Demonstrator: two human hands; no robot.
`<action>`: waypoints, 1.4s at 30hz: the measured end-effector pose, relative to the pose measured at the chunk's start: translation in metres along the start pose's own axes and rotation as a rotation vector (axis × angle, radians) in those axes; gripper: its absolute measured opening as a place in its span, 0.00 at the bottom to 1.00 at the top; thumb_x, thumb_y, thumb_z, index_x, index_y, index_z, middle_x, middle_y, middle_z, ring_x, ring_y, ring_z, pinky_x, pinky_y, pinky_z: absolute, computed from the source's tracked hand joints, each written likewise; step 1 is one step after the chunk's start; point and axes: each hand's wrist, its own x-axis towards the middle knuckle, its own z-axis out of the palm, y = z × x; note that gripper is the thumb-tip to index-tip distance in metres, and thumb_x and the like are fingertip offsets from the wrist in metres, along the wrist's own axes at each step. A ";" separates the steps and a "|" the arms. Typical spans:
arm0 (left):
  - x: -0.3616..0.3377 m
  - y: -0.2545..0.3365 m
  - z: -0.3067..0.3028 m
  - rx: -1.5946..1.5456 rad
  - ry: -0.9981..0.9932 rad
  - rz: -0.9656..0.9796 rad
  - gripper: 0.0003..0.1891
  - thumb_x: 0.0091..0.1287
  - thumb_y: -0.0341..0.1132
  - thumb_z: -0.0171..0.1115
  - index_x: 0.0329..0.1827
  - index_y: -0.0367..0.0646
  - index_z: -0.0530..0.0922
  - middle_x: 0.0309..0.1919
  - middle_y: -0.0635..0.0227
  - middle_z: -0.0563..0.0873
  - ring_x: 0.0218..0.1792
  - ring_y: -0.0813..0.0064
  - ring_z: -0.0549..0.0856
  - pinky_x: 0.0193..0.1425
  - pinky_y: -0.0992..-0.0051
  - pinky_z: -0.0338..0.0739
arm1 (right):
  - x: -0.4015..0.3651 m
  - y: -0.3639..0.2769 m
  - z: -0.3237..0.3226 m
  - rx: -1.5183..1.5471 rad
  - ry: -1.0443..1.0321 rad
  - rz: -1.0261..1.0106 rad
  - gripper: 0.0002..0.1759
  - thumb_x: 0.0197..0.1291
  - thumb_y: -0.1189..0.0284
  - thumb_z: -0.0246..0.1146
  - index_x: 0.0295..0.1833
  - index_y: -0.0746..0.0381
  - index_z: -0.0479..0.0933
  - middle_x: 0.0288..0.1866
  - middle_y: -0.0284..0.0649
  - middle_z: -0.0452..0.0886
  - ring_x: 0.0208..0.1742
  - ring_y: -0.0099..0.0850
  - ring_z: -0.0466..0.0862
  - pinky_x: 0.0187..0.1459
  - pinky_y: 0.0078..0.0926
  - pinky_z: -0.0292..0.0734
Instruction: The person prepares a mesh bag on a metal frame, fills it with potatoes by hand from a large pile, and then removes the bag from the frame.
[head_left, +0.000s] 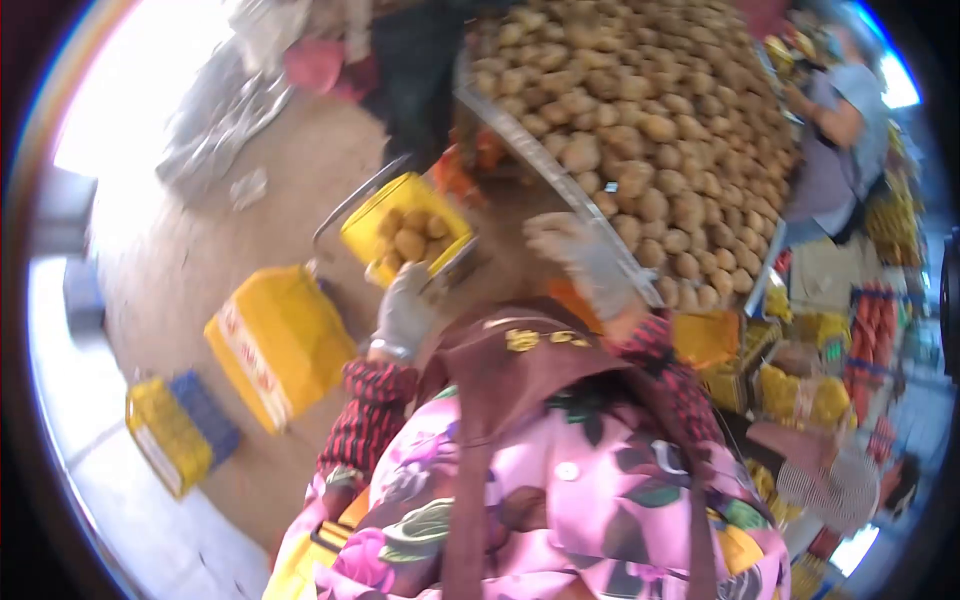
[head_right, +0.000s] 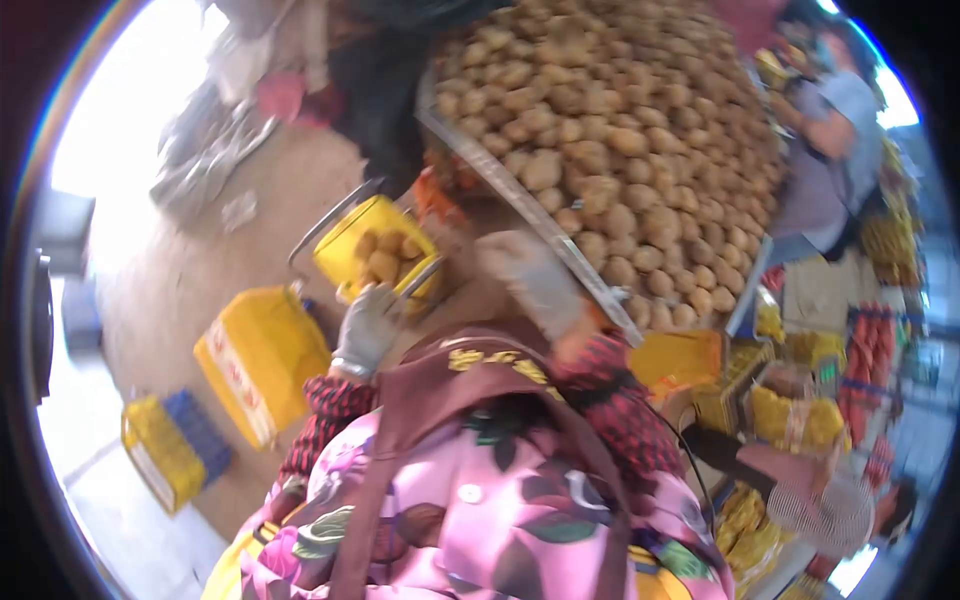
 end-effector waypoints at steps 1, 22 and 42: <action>-0.007 -0.018 0.039 0.142 0.507 0.137 0.12 0.78 0.39 0.49 0.54 0.45 0.77 0.51 0.66 0.81 0.58 0.61 0.78 0.68 0.63 0.72 | -0.007 0.025 -0.017 0.201 0.089 0.062 0.17 0.71 0.67 0.60 0.58 0.66 0.79 0.54 0.39 0.84 0.53 0.27 0.83 0.57 0.25 0.77; -0.029 0.066 0.003 0.976 1.236 0.223 0.17 0.75 0.39 0.62 0.61 0.41 0.76 0.46 0.73 0.82 0.45 0.85 0.80 0.51 0.80 0.76 | 0.037 0.137 0.237 -0.167 -0.877 0.204 0.39 0.58 0.54 0.69 0.69 0.65 0.69 0.60 0.55 0.81 0.59 0.44 0.83 0.58 0.36 0.77; 0.004 0.132 -0.047 1.908 0.872 -0.546 0.14 0.69 0.37 0.55 0.52 0.40 0.81 0.44 0.49 0.89 0.49 0.50 0.88 0.53 0.56 0.82 | 0.002 0.049 0.217 -0.668 -0.988 0.599 0.22 0.67 0.54 0.62 0.51 0.63 0.82 0.45 0.51 0.87 0.46 0.46 0.87 0.49 0.37 0.81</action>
